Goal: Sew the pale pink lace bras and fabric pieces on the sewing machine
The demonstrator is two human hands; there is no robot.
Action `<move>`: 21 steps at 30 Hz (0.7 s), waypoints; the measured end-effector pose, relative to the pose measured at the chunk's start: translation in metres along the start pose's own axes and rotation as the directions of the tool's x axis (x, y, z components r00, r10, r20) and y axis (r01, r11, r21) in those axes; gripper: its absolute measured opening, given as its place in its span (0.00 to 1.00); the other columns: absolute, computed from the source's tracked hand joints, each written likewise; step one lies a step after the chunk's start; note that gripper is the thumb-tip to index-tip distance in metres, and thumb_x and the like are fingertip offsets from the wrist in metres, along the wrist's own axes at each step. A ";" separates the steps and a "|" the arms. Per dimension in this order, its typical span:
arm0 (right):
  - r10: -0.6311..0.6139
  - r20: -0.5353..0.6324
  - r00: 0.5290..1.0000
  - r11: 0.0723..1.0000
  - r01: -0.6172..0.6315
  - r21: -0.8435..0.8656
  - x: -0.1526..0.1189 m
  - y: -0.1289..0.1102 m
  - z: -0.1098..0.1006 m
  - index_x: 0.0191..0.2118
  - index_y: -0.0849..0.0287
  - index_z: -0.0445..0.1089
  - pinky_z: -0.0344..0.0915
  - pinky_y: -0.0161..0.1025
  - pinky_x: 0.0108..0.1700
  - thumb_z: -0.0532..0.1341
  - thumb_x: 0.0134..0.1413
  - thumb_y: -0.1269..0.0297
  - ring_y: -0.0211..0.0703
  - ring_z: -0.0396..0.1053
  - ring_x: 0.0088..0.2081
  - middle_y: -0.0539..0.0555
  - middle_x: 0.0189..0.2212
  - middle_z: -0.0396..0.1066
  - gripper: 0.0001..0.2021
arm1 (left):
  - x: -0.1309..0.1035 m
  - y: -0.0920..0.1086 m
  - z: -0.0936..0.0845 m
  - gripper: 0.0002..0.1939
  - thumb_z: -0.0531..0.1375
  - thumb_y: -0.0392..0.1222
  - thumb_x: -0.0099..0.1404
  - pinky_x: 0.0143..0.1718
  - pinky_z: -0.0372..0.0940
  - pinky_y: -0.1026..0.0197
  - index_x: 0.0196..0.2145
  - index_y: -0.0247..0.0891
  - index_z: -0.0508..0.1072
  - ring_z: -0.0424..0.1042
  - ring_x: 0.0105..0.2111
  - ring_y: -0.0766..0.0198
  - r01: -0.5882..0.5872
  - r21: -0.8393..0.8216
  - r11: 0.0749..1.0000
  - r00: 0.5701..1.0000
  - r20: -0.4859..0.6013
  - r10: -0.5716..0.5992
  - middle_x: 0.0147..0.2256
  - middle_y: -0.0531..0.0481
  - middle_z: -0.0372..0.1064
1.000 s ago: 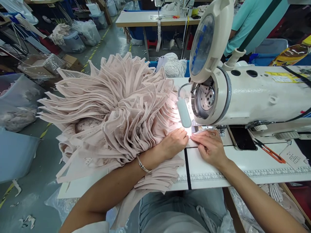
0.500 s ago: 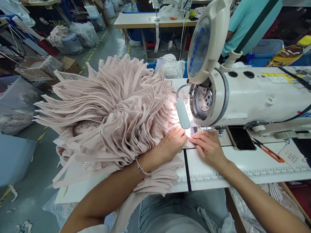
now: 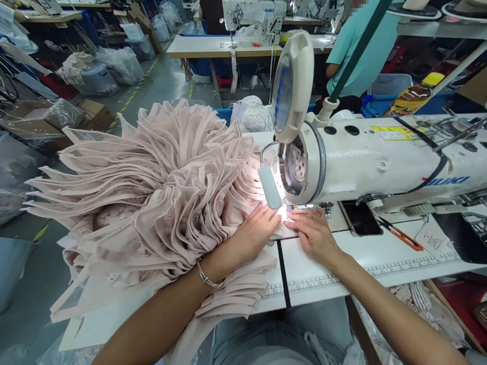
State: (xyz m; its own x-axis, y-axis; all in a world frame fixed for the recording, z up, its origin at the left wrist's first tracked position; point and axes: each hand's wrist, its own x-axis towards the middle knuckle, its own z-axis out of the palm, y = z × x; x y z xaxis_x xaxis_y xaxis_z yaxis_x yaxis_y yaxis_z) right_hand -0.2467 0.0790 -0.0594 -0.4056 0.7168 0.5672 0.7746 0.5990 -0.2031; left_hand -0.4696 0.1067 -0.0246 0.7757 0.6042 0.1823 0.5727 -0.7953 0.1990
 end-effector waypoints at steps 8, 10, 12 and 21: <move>0.024 0.042 0.999 1.000 -0.024 -0.001 0.003 0.003 0.002 0.44 0.54 0.75 0.66 0.49 0.55 0.52 0.55 0.80 0.47 0.76 0.48 0.53 0.50 0.78 0.20 | 0.006 -0.002 0.009 0.11 0.50 0.29 0.73 0.55 0.65 0.50 0.48 0.37 0.66 0.68 0.52 0.55 0.068 0.015 0.998 0.997 -0.021 -0.068 0.50 0.43 0.69; 0.034 0.060 0.998 0.999 -0.033 -0.006 0.003 0.005 0.003 0.45 0.54 0.75 0.66 0.48 0.55 0.52 0.54 0.80 0.47 0.75 0.48 0.53 0.50 0.78 0.20 | 0.008 0.000 0.007 0.09 0.51 0.31 0.74 0.52 0.65 0.52 0.48 0.36 0.67 0.67 0.51 0.55 0.100 0.042 0.994 0.995 -0.033 -0.099 0.50 0.42 0.68; 0.057 0.085 0.995 0.998 -0.055 -0.023 0.004 0.006 0.004 0.45 0.53 0.75 0.65 0.49 0.57 0.51 0.55 0.79 0.47 0.75 0.48 0.53 0.50 0.78 0.21 | 0.009 0.003 0.003 0.08 0.52 0.32 0.74 0.48 0.65 0.54 0.48 0.36 0.67 0.67 0.49 0.54 0.138 0.096 0.986 0.990 -0.036 -0.135 0.49 0.42 0.67; 0.152 0.250 0.956 0.988 -0.147 -0.038 0.008 0.010 0.006 0.52 0.56 0.73 0.67 0.49 0.53 0.49 0.56 0.78 0.49 0.74 0.49 0.57 0.52 0.76 0.24 | 0.006 0.007 -0.004 0.10 0.53 0.30 0.73 0.40 0.60 0.58 0.34 0.37 0.69 0.67 0.36 0.58 0.018 0.250 0.968 1.000 -0.024 -0.012 0.34 0.48 0.68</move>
State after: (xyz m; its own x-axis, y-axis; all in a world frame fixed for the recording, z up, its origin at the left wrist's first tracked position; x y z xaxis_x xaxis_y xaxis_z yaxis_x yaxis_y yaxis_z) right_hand -0.2453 0.0927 -0.0617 -0.3915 0.8656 0.3121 0.8437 0.4731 -0.2536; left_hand -0.4623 0.1051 -0.0186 0.7621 0.6150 0.2024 0.6346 -0.7715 -0.0452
